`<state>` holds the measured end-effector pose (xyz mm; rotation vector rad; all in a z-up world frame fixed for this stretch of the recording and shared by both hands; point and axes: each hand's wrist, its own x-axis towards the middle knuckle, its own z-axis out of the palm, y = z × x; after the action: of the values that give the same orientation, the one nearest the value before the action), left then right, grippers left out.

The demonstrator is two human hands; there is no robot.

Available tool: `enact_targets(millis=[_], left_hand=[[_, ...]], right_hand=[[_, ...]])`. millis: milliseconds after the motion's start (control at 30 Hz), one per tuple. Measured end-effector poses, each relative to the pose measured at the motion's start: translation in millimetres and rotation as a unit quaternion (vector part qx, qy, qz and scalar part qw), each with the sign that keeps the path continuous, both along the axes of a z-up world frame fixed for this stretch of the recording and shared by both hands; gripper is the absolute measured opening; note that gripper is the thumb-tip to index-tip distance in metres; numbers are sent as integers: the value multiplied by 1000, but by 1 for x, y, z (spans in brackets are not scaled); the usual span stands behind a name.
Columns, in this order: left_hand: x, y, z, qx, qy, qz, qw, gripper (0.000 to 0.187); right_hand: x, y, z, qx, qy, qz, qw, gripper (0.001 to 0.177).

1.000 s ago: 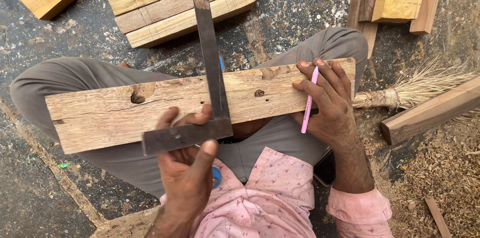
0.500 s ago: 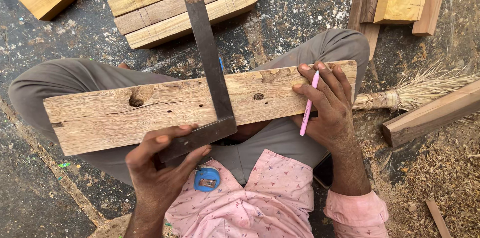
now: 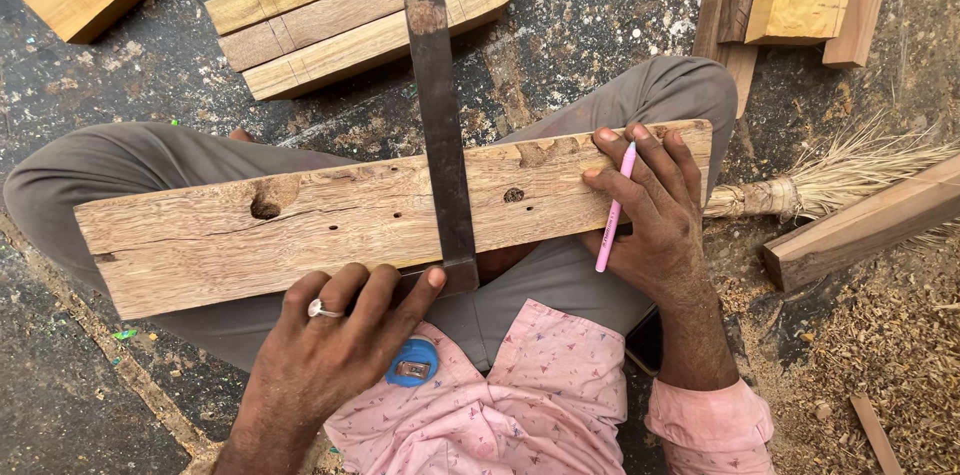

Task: The person sits on the floor and uses a try square and a pink pencil to mark lines on several wooden planks. They measure and draw perpendicular lines on the wood pieces, preparing them for cutting or assembly.

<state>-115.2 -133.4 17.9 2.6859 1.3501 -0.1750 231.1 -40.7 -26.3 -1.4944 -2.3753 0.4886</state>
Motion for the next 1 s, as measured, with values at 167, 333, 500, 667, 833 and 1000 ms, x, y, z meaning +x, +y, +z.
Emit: enact_targets(millis=[167, 333, 500, 667, 833, 1000], left_hand=[[4, 28, 4, 11, 78, -115, 990, 69], [7, 64, 11, -20, 82, -187, 979, 76], [18, 68, 8, -24, 60, -185, 981, 72], [21, 62, 0, -3, 16, -149, 989, 61], [20, 62, 3, -9, 37, -169, 985, 64], [17, 61, 2, -37, 31, -169, 984, 66]], right_hand=[[2, -1, 1, -1, 9, 0, 1000, 60], [-1, -1, 1, 7, 8, -1, 1000, 59], [-1, 1, 3, 1, 8, -3, 1000, 59], [1, 0, 4, -6, 2, 1, 1000, 60], [1, 2, 1, -7, 7, -1, 1000, 60], [4, 0, -3, -4, 8, 0, 1000, 59]])
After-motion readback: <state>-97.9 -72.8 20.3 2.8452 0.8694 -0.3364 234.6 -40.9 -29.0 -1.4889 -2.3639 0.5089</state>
